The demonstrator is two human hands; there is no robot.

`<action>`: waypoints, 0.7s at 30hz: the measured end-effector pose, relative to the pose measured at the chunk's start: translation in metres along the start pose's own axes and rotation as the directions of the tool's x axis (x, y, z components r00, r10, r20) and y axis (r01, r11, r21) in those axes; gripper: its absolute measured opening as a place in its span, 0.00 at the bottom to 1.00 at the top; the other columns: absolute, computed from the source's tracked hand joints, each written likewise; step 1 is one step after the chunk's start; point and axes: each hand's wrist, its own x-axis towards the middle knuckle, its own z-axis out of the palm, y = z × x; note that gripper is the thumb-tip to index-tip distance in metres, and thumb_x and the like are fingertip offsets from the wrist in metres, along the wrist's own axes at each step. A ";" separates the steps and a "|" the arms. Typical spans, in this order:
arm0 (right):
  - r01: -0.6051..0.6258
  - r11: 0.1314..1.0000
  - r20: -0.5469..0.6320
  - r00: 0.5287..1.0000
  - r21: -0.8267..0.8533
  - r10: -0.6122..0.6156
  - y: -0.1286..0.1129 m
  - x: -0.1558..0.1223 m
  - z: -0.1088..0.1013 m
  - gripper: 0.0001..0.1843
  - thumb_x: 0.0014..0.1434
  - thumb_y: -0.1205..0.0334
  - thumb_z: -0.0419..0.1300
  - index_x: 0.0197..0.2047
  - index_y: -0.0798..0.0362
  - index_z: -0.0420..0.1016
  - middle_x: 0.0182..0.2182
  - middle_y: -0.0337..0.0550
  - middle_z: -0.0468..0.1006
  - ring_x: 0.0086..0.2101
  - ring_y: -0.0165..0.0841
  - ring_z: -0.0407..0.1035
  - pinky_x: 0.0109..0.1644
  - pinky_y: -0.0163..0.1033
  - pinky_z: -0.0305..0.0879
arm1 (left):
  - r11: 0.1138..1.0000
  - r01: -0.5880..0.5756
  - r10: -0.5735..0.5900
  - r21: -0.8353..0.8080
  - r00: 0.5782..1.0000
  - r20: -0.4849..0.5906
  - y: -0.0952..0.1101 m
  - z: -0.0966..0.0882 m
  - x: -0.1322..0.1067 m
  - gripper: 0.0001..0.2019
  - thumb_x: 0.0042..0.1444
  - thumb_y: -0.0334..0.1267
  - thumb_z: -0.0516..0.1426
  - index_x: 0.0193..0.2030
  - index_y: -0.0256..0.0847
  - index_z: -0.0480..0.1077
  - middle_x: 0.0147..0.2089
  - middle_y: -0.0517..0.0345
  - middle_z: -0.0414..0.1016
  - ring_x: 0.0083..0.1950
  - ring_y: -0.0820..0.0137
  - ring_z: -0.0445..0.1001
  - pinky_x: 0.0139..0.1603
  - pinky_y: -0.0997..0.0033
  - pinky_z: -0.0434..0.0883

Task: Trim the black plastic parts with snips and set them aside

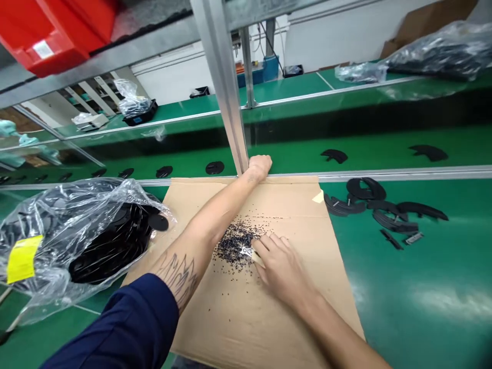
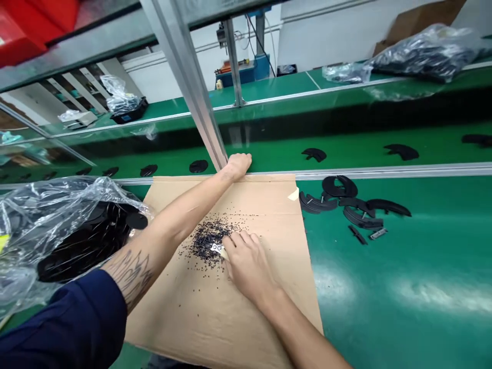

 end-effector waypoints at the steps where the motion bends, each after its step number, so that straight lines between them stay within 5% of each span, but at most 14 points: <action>1: 0.010 1.000 -0.016 1.000 0.009 -0.009 0.000 0.000 -0.001 0.06 0.60 0.72 0.60 0.40 0.52 0.72 0.34 0.43 0.77 0.37 0.37 0.66 0.39 0.41 0.56 | 1.000 0.005 -0.005 -0.010 0.999 -0.033 0.000 -0.002 -0.003 0.17 0.67 0.35 0.57 0.60 0.30 0.67 0.58 0.40 0.73 0.57 0.58 0.75 0.57 0.53 0.75; 4: 0.057 0.997 -0.109 0.993 0.056 -0.050 -0.002 0.001 -0.002 0.10 0.61 0.73 0.58 0.45 0.53 0.74 0.35 0.44 0.78 0.37 0.37 0.67 0.39 0.41 0.57 | 1.000 -0.018 0.016 -0.014 0.987 -0.158 -0.001 -0.007 -0.025 0.20 0.66 0.23 0.48 0.63 0.27 0.63 0.58 0.33 0.71 0.57 0.55 0.75 0.55 0.57 0.72; 7: 0.092 0.992 -0.305 0.950 0.091 -0.061 -0.005 0.000 -0.003 0.15 0.63 0.73 0.56 0.52 0.53 0.73 0.39 0.47 0.77 0.37 0.36 0.69 0.39 0.41 0.62 | 0.968 -0.200 0.143 -0.154 0.938 -0.315 -0.008 -0.008 -0.067 0.17 0.65 0.25 0.46 0.57 0.33 0.66 0.51 0.42 0.74 0.49 0.61 0.75 0.49 0.62 0.71; 9: 0.098 0.990 -0.443 0.895 0.106 -0.041 -0.005 0.000 -0.004 0.19 0.63 0.72 0.58 0.57 0.52 0.72 0.45 0.50 0.75 0.38 0.35 0.70 0.41 0.41 0.67 | 0.857 -0.370 0.233 -0.359 0.899 -0.372 -0.015 -0.004 -0.106 0.12 0.63 0.26 0.47 0.47 0.35 0.68 0.42 0.51 0.74 0.41 0.67 0.73 0.44 0.66 0.69; 11: 0.097 0.988 -0.536 0.844 0.122 -0.017 -0.006 0.001 -0.005 0.23 0.61 0.73 0.61 0.59 0.51 0.71 0.49 0.53 0.71 0.41 0.37 0.71 0.42 0.42 0.71 | 0.678 -0.434 0.306 -0.593 0.900 -0.309 -0.021 0.005 -0.148 0.08 0.61 0.26 0.48 0.41 0.37 0.67 0.35 0.59 0.72 0.36 0.72 0.70 0.41 0.70 0.68; 15: 0.163 0.972 -0.502 0.863 0.167 -0.058 -0.009 0.005 -0.005 0.23 0.60 0.73 0.63 0.57 0.48 0.73 0.46 0.50 0.74 0.39 0.37 0.73 0.42 0.42 0.73 | 0.401 -0.247 0.376 -0.882 0.923 -0.088 -0.027 0.031 -0.214 0.06 0.57 0.26 0.51 0.38 0.39 0.64 0.30 0.64 0.66 0.32 0.75 0.66 0.34 0.74 0.65; 21: 0.114 0.890 -0.301 0.953 0.441 0.027 -0.014 0.012 -0.007 0.12 0.63 0.59 0.64 0.50 0.46 0.75 0.42 0.47 0.79 0.36 0.38 0.75 0.40 0.43 0.72 | 0.185 -0.027 0.352 -0.982 0.935 0.041 -0.036 0.060 -0.259 0.04 0.62 0.29 0.52 0.43 0.41 0.62 0.31 0.64 0.65 0.30 0.76 0.65 0.32 0.75 0.65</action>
